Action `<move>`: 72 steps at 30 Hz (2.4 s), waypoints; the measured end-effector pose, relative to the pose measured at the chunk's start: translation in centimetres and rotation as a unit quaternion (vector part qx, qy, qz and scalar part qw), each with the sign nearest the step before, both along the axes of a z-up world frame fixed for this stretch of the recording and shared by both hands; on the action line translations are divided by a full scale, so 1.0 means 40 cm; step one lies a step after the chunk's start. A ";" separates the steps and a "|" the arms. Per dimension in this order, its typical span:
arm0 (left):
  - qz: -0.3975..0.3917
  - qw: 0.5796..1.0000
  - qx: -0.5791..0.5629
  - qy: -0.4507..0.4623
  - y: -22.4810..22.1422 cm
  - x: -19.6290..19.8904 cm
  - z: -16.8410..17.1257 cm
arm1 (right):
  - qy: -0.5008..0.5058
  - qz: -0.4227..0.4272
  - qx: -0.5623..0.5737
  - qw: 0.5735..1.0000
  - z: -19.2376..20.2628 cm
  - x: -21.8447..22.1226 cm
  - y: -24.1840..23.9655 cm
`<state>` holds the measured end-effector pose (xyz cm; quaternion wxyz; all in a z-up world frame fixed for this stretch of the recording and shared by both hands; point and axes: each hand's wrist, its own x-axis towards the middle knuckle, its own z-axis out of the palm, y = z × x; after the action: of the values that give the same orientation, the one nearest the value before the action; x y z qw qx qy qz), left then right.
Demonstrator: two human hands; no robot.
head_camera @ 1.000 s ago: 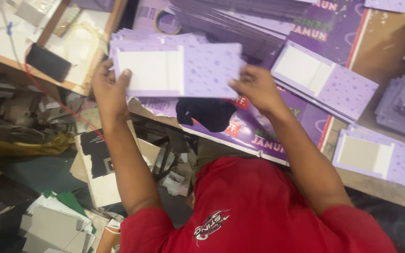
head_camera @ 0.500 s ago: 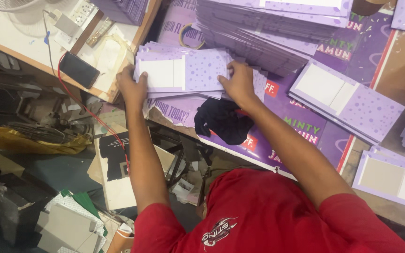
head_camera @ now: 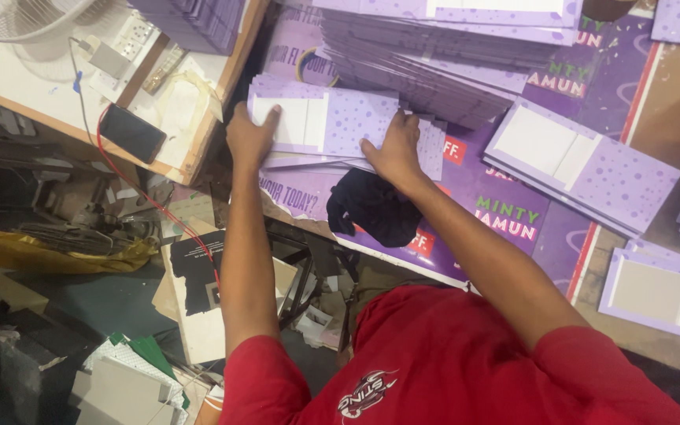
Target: The person repeatedly picks up purple printed paper sheets, folds them around a white insert, and places the finished units into a growing stack on the table. The person uses a black cloth to wipe the surface of each unit before stacking.
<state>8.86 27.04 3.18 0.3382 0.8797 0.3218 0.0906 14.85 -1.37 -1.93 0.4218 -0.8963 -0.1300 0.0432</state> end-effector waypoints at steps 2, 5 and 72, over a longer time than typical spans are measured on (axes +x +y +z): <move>0.050 0.997 -0.047 -0.021 0.001 0.012 -0.027 | 0.004 -0.024 0.017 1.000 0.011 -0.016 0.000; 0.062 0.995 0.010 -0.076 0.022 0.031 -0.055 | -0.063 -0.053 -0.058 0.995 0.039 -0.035 0.019; -0.186 0.615 -0.746 -0.175 -1.052 0.114 -0.050 | -0.141 -0.432 0.049 0.890 -0.003 -0.208 -0.901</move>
<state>13.40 -15.05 1.17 0.9374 0.3329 0.0424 -0.0932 6.53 -37.43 -2.03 0.4199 -0.8387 0.2100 -0.2761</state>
